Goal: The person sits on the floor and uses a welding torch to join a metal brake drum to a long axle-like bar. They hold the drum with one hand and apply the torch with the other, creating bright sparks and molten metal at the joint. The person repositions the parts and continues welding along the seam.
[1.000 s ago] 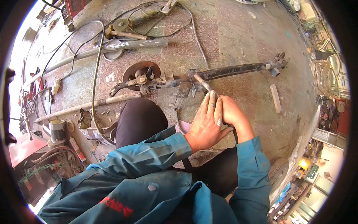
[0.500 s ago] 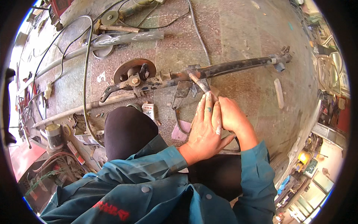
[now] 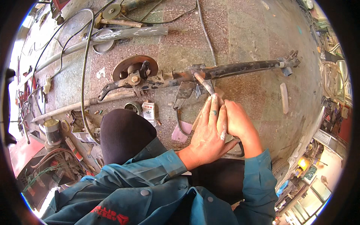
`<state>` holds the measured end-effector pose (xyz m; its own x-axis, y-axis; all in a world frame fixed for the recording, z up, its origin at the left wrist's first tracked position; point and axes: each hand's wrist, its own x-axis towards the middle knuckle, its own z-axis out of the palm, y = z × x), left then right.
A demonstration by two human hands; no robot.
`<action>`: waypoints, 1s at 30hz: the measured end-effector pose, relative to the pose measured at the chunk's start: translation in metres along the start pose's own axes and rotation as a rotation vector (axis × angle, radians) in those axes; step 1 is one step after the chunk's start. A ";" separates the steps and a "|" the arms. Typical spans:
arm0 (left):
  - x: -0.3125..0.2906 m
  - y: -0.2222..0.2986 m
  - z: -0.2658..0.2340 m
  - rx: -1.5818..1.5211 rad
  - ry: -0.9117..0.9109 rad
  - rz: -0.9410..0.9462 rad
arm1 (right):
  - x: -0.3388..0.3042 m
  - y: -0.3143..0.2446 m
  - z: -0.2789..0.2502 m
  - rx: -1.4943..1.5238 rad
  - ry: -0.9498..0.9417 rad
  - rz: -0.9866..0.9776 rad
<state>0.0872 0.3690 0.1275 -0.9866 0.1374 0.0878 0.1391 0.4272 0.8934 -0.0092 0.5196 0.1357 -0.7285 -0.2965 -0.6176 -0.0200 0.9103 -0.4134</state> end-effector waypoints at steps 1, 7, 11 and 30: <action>0.001 0.000 0.000 0.005 0.001 0.005 | 0.001 0.001 -0.001 -0.012 -0.005 0.005; 0.002 0.000 0.001 0.008 0.002 0.003 | 0.002 0.003 -0.003 -0.062 -0.017 -0.006; 0.002 0.001 0.000 0.005 0.004 0.005 | 0.002 -0.001 -0.004 -0.065 -0.018 -0.018; 0.004 0.001 -0.001 0.027 0.001 0.026 | -0.002 -0.010 -0.006 -0.040 0.043 -0.043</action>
<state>0.0837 0.3686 0.1291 -0.9826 0.1485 0.1114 0.1673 0.4476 0.8785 -0.0122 0.5128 0.1450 -0.7553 -0.3238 -0.5698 -0.0789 0.9080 -0.4114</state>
